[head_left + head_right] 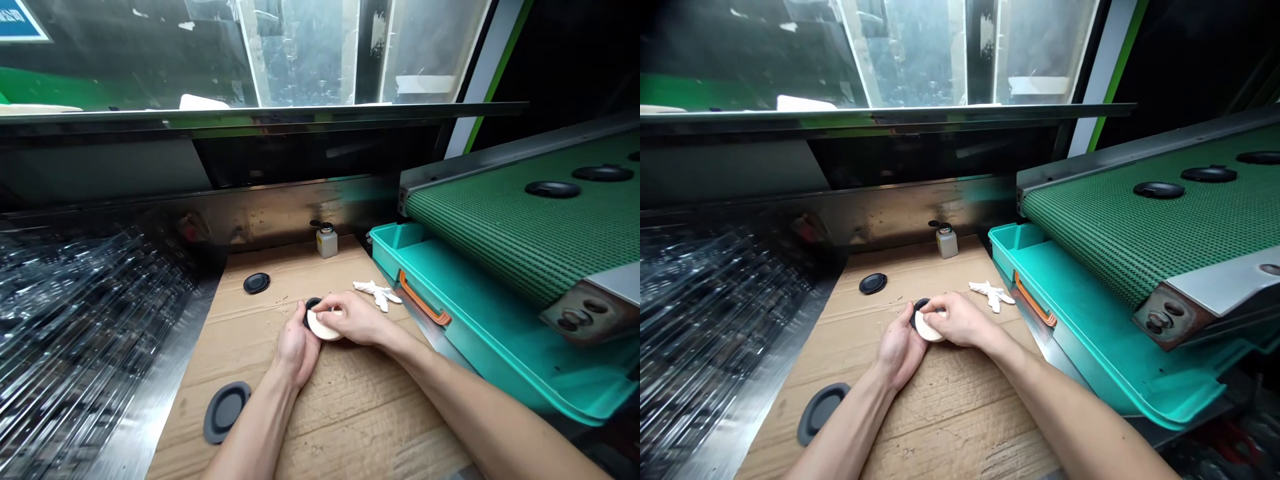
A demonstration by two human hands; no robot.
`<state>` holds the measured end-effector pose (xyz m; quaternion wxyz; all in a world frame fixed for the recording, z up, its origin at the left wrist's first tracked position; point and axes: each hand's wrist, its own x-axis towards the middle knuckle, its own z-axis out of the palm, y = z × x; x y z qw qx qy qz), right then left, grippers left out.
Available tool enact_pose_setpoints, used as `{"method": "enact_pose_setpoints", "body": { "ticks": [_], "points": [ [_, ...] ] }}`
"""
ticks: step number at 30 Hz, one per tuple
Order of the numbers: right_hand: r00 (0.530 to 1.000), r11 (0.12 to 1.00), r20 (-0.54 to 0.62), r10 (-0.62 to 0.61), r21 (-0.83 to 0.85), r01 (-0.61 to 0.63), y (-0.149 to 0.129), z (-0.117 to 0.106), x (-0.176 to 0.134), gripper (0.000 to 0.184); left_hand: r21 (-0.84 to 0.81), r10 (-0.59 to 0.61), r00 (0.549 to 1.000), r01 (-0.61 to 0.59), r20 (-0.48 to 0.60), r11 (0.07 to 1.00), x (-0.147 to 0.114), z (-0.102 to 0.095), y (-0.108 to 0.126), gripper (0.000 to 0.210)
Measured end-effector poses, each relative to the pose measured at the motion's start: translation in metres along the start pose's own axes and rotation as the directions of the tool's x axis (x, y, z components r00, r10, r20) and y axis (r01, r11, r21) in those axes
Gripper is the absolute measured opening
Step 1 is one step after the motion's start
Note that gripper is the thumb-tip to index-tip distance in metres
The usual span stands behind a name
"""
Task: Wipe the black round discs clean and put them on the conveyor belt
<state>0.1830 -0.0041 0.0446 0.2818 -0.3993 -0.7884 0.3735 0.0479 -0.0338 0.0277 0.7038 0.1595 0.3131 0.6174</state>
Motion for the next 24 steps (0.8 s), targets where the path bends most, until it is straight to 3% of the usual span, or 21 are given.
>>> {"method": "enact_pose_setpoints", "body": {
  "ticks": [2, 7, 12, 17, 22, 24],
  "points": [
    [0.999, 0.999, 0.03, 0.042, -0.007, -0.042, 0.005, -0.005, -0.001, 0.026, 0.001, -0.023, 1.0, 0.023, 0.022, 1.0, -0.001, -0.001, 0.001, 0.03],
    [0.982, 0.996, -0.191, 0.007, -0.09, -0.025, 0.006, -0.006, -0.002, 0.026, 0.004, 0.01, 0.998, -0.01, -0.057, 1.0, 0.001, 0.001, 0.0, 0.027],
    [1.0, 1.0, 0.012, -0.004, -0.027, 0.004, 0.003, -0.008, -0.003, 0.026, 0.004, -0.021, 1.0, 0.021, -0.015, 1.0, 0.0, 0.0, 0.0, 0.032],
    [0.959, 0.927, -0.283, 0.015, -0.356, -0.119, -0.004, 0.008, -0.004, 0.031, -0.003, -0.01, 1.0, 0.01, -0.01, 1.0, 0.005, -0.004, 0.001, 0.035],
    [0.924, 0.771, -0.379, 0.05, -0.574, -0.277, -0.011, 0.024, 0.005, 0.038, -0.004, -0.031, 1.0, 0.031, 0.0, 1.0, 0.005, -0.004, 0.002, 0.037],
    [0.926, 0.763, -0.375, 0.035, -0.589, -0.267, -0.008, 0.024, 0.005, 0.039, -0.01, -0.033, 0.999, 0.033, -0.02, 0.999, 0.004, -0.005, 0.002, 0.037]
  ]
}}
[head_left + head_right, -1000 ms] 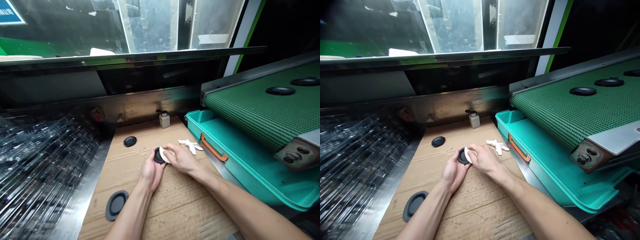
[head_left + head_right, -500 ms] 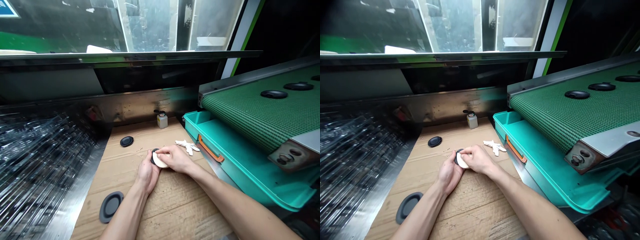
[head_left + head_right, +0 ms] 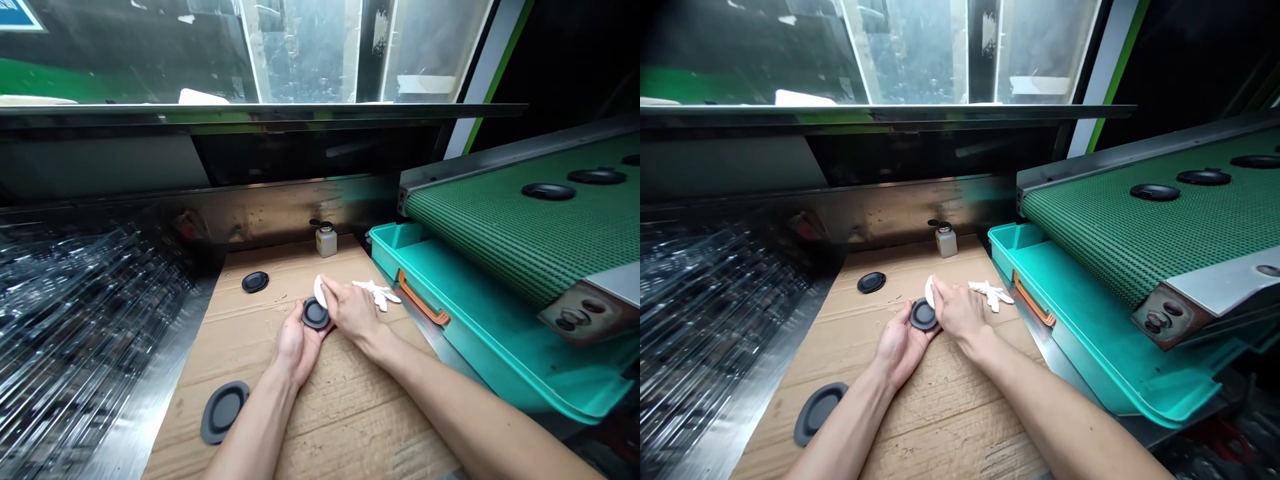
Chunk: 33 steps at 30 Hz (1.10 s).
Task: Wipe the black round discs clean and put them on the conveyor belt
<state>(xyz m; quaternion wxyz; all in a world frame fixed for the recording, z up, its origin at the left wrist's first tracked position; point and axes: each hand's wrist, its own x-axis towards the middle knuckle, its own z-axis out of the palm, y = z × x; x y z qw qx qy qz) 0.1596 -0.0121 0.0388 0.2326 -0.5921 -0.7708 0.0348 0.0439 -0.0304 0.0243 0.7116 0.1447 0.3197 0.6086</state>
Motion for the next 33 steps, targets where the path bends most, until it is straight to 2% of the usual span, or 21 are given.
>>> {"method": "enact_pose_setpoints", "body": {
  "ticks": [3, 7, 11, 14, 19, 21, 24, 27, 30, 33],
  "points": [
    [0.997, 0.997, 0.007, -0.076, 0.013, 0.076, 0.003, 0.001, -0.003, 0.038, -0.038, -0.011, 1.0, 0.011, 0.002, 0.999, 0.0, -0.001, -0.001, 0.038],
    [0.998, 0.995, 0.001, 0.056, -0.077, -0.056, -0.004, 0.003, -0.007, 0.039, -0.054, 0.016, 1.0, -0.016, -0.015, 0.998, -0.001, 0.001, -0.002, 0.038],
    [1.0, 0.999, 0.006, -0.022, -0.038, 0.022, -0.015, 0.006, -0.012, 0.038, -0.087, -0.007, 1.0, 0.004, -0.028, 0.996, -0.003, 0.003, -0.002, 0.041],
    [0.999, 0.996, -0.031, 0.017, -0.084, -0.02, -0.013, 0.006, -0.009, 0.038, -0.083, 0.02, 1.0, -0.02, 0.007, 0.996, -0.003, 0.004, -0.002, 0.04],
    [0.987, 0.989, -0.068, -0.147, -0.029, 0.146, 0.004, 0.005, -0.002, 0.04, -0.046, 0.033, 0.999, -0.032, 0.02, 0.998, -0.001, 0.002, -0.002, 0.034],
    [0.992, 0.998, -0.11, -0.068, 0.006, 0.069, 0.015, 0.006, 0.002, 0.038, -0.029, 0.022, 1.0, -0.021, 0.018, 0.999, -0.002, 0.001, -0.001, 0.033],
    [0.983, 0.988, -0.174, 0.066, 0.15, -0.04, 0.034, 0.008, 0.009, 0.034, -0.028, -0.012, 1.0, 0.012, 0.007, 1.0, -0.004, 0.0, 0.002, 0.034],
    [0.981, 0.964, -0.176, 0.084, 0.265, -0.035, 0.046, 0.013, 0.012, 0.032, -0.08, -0.06, 0.998, 0.062, 0.038, 0.995, -0.007, -0.002, 0.007, 0.037],
    [0.984, 0.956, -0.164, 0.072, 0.293, -0.022, 0.049, 0.017, 0.012, 0.031, -0.132, -0.088, 0.992, 0.1, 0.095, 0.986, -0.01, -0.002, 0.011, 0.039],
    [0.988, 0.956, -0.146, 0.056, 0.295, -0.01, 0.049, 0.018, 0.011, 0.03, -0.072, -0.058, 0.992, 0.067, 0.116, 0.995, -0.014, -0.001, 0.011, 0.039]
  ]
}}
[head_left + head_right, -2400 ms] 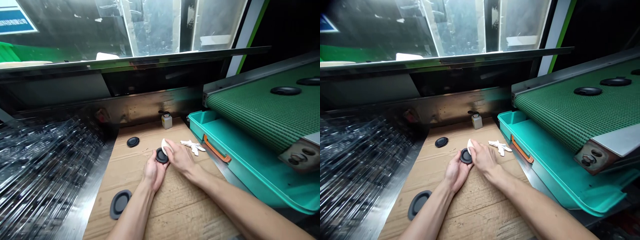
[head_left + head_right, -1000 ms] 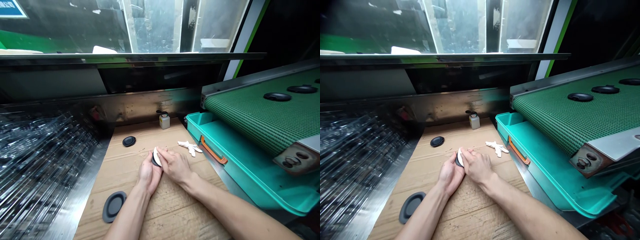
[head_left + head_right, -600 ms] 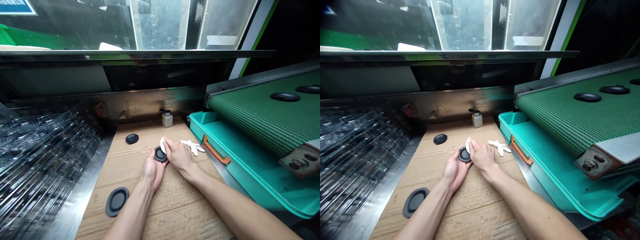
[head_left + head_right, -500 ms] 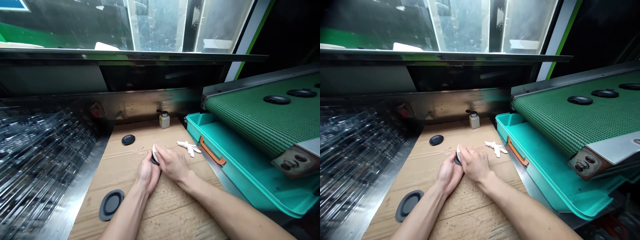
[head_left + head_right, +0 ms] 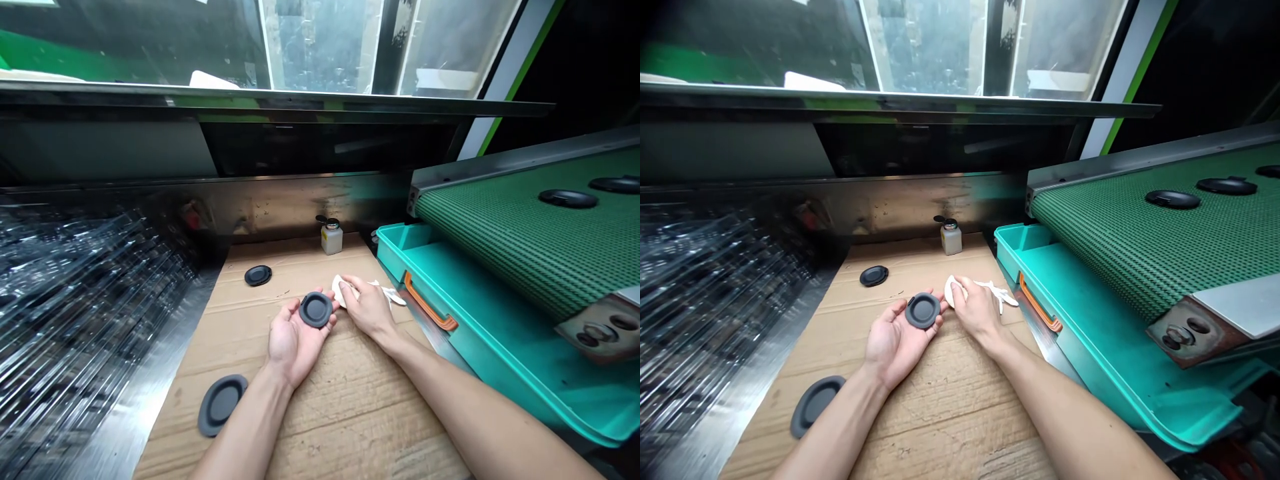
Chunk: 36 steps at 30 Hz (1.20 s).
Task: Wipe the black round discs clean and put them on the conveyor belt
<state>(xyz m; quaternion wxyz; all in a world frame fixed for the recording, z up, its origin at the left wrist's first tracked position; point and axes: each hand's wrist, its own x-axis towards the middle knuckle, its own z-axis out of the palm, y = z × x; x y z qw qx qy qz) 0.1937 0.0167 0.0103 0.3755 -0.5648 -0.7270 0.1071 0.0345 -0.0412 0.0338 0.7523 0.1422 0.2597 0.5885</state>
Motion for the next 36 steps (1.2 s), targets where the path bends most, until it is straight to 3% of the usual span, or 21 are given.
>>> {"method": "enact_pose_setpoints", "body": {
  "ticks": [2, 4, 8, 12, 15, 18, 22, 25, 28, 31, 34, 36],
  "points": [
    [1.0, 1.0, 0.008, 0.001, -0.01, -0.001, 0.0, 0.0, 0.0, 0.031, 0.172, 0.093, 0.996, -0.092, -0.001, 0.981, -0.002, 0.002, -0.004, 0.039],
    [1.0, 1.0, 0.011, -0.001, -0.019, 0.001, 0.0, -0.001, 0.0, 0.031, 0.407, 0.235, 0.971, -0.229, 0.037, 0.884, -0.004, 0.004, -0.012, 0.05],
    [1.0, 1.0, 0.028, 0.002, -0.018, -0.002, -0.001, -0.002, 0.0, 0.031, 0.724, 0.433, 0.864, -0.468, 0.256, 0.507, -0.01, 0.005, -0.025, 0.08],
    [0.998, 0.999, 0.052, 0.018, -0.033, -0.016, -0.001, -0.004, 0.001, 0.032, 0.804, 0.456, 0.794, -0.545, 0.403, 0.238, -0.016, 0.005, -0.028, 0.089],
    [0.997, 0.999, 0.072, 0.018, -0.035, -0.016, -0.002, -0.005, 0.001, 0.032, 0.815, 0.463, 0.761, -0.565, 0.454, 0.129, -0.017, 0.004, -0.028, 0.09],
    [0.996, 0.999, 0.081, 0.02, -0.03, -0.018, -0.003, -0.006, 0.001, 0.032, 0.809, 0.463, 0.741, -0.581, 0.486, 0.082, -0.018, 0.005, -0.028, 0.089],
    [0.996, 0.999, 0.081, 0.032, -0.035, -0.029, -0.002, -0.006, 0.001, 0.033, 0.792, 0.483, 0.749, -0.587, 0.454, 0.165, -0.022, 0.01, -0.031, 0.087],
    [0.997, 1.0, 0.07, 0.03, -0.007, -0.029, -0.001, -0.006, 0.002, 0.032, 0.739, 0.533, 0.778, -0.565, 0.331, 0.366, -0.022, 0.014, -0.031, 0.075],
    [0.996, 0.981, -0.019, 0.091, 0.174, -0.086, -0.008, -0.003, -0.001, 0.036, 0.596, 0.558, 0.825, -0.493, 0.088, 0.634, -0.012, 0.011, -0.031, 0.061],
    [0.985, 0.897, 0.028, 0.17, 0.409, -0.166, -0.027, 0.004, -0.015, 0.041, 0.341, 0.426, 0.898, -0.368, -0.112, 0.865, 0.001, 0.006, -0.028, 0.044],
    [0.983, 0.853, 0.177, 0.052, 0.503, -0.136, -0.047, 0.009, -0.032, 0.034, 0.181, 0.298, 0.936, -0.265, -0.187, 0.947, 0.004, 0.005, -0.023, 0.036],
    [0.977, 0.876, 0.21, -0.026, 0.475, -0.079, -0.053, 0.009, -0.036, 0.032, 0.126, 0.231, 0.96, -0.213, -0.157, 0.969, 0.001, 0.007, -0.019, 0.041]
  ]
}}
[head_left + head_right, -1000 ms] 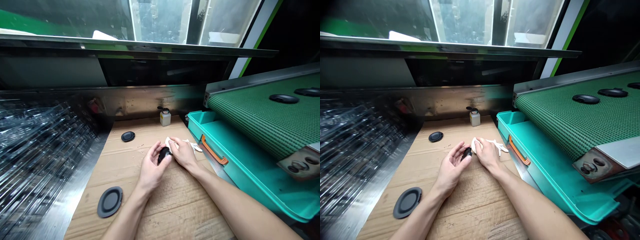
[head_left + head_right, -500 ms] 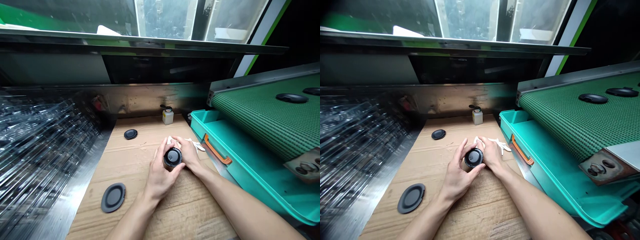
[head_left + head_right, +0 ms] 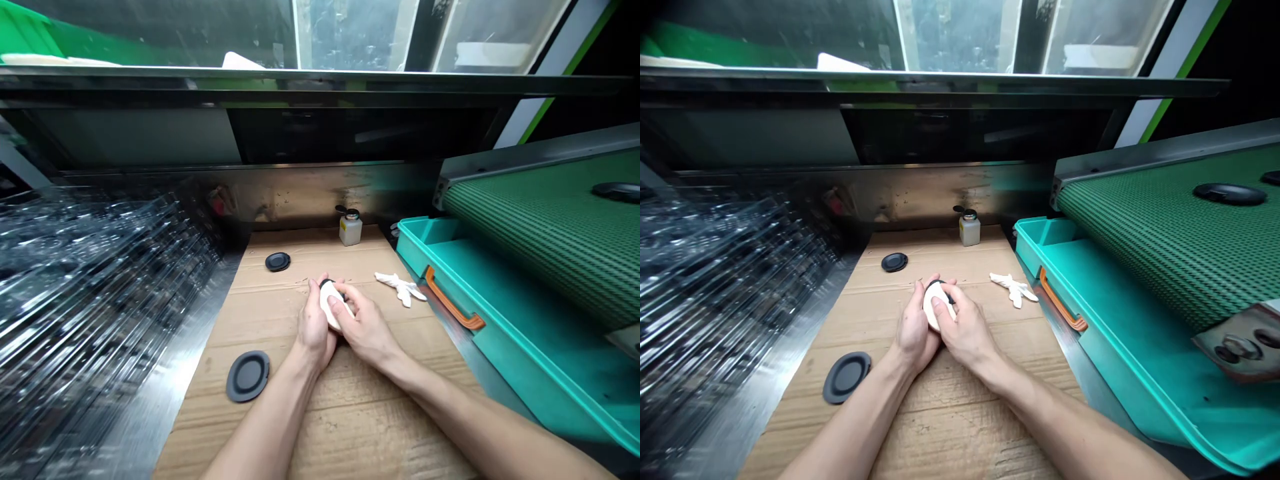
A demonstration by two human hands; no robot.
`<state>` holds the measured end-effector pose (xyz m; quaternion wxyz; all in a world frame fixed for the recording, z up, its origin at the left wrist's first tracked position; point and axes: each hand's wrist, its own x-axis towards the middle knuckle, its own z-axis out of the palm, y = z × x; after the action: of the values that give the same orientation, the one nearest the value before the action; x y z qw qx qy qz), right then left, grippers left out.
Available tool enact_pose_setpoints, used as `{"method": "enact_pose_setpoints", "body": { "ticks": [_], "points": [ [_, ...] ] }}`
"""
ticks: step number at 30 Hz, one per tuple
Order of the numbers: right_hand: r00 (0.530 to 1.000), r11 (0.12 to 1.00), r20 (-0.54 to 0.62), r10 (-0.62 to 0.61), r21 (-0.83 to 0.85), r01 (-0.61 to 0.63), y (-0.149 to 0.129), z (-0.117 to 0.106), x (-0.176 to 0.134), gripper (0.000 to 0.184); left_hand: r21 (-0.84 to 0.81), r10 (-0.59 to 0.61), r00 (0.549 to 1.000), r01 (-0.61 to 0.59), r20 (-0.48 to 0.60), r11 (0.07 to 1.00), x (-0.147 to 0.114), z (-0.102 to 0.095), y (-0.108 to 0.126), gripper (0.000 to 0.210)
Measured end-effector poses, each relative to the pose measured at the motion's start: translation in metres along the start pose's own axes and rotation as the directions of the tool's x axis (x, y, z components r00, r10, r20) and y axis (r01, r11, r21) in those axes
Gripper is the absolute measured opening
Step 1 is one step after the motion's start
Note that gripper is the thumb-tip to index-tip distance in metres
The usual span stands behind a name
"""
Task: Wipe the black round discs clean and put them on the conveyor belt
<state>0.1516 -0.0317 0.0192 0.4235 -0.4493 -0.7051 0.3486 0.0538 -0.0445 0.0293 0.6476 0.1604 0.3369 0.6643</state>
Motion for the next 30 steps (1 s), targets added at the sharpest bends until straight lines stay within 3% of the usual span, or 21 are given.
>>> {"method": "enact_pose_setpoints", "body": {
  "ticks": [4, 9, 13, 17, 21, 23, 26, 30],
  "points": [
    [0.994, 0.978, -0.112, 0.009, -0.205, -0.032, 0.002, -0.008, 0.006, 0.037, -0.026, -0.047, 0.983, 0.053, 0.178, 0.998, -0.005, 0.003, 0.003, 0.041],
    [0.997, 0.949, -0.039, -0.074, -0.311, 0.058, 0.003, -0.018, 0.01, 0.039, -0.013, -0.079, 0.989, 0.082, 0.121, 0.997, -0.002, -0.001, -0.002, 0.035],
    [0.982, 0.834, -0.188, -0.007, -0.543, -0.098, 0.013, -0.033, 0.02, 0.038, 0.026, -0.07, 0.99, 0.067, 0.124, 0.997, 0.003, -0.008, 0.003, 0.025],
    [0.977, 0.824, -0.214, -0.012, -0.555, -0.112, 0.027, -0.042, 0.028, 0.036, 0.061, -0.134, 0.985, 0.128, 0.11, 0.99, 0.005, -0.01, 0.011, 0.031],
    [0.985, 0.815, -0.171, -0.024, -0.574, -0.08, 0.033, -0.041, 0.027, 0.036, 0.194, -0.04, 0.991, 0.015, 0.124, 0.981, -0.005, -0.005, 0.007, 0.026],
    [0.985, 0.811, -0.169, -0.025, -0.579, -0.078, 0.034, -0.041, 0.027, 0.035, 0.391, 0.002, 0.994, -0.046, 0.113, 0.919, -0.011, -0.002, 0.001, 0.026],
    [0.987, 0.806, -0.16, -0.017, -0.586, -0.081, 0.036, -0.042, 0.027, 0.036, 0.655, -0.02, 0.992, -0.067, 0.125, 0.753, -0.023, -0.002, 0.0, 0.032],
    [0.987, 0.8, -0.161, -0.004, -0.592, -0.094, 0.037, -0.041, 0.027, 0.036, 0.81, -0.113, 0.976, -0.088, 0.187, 0.58, -0.044, -0.007, 0.019, 0.039]
  ]
}}
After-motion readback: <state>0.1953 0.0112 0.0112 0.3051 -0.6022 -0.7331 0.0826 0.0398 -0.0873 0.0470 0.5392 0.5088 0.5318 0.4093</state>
